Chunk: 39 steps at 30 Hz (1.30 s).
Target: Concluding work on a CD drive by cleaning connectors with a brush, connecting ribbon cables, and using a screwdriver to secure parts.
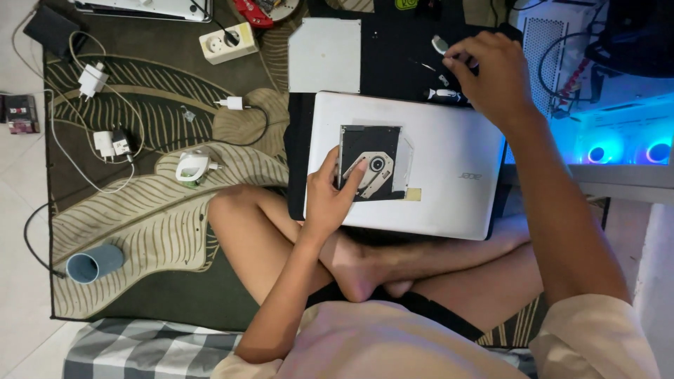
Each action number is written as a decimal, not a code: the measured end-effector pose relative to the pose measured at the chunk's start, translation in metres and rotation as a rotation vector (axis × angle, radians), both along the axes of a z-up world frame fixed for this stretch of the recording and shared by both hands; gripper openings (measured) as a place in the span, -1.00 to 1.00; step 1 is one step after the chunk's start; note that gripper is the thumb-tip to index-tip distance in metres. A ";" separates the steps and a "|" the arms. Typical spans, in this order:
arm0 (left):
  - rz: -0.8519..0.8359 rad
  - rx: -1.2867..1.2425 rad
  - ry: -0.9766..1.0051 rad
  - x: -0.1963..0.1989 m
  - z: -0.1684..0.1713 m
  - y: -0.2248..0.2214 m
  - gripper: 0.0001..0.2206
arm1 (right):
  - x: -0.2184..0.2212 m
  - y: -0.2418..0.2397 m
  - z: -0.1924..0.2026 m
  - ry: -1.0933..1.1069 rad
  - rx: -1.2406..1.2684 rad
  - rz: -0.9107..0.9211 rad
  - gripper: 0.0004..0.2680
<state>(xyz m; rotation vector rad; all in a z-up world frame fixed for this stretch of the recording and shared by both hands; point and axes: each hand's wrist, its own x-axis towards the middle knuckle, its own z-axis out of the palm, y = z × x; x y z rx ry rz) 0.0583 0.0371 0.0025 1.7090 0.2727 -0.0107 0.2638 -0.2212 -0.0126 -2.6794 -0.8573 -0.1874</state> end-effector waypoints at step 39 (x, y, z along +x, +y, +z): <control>-0.149 0.704 -0.385 0.132 -0.030 0.025 -0.80 | -0.115 -0.012 0.010 0.466 1.374 -0.185 -0.23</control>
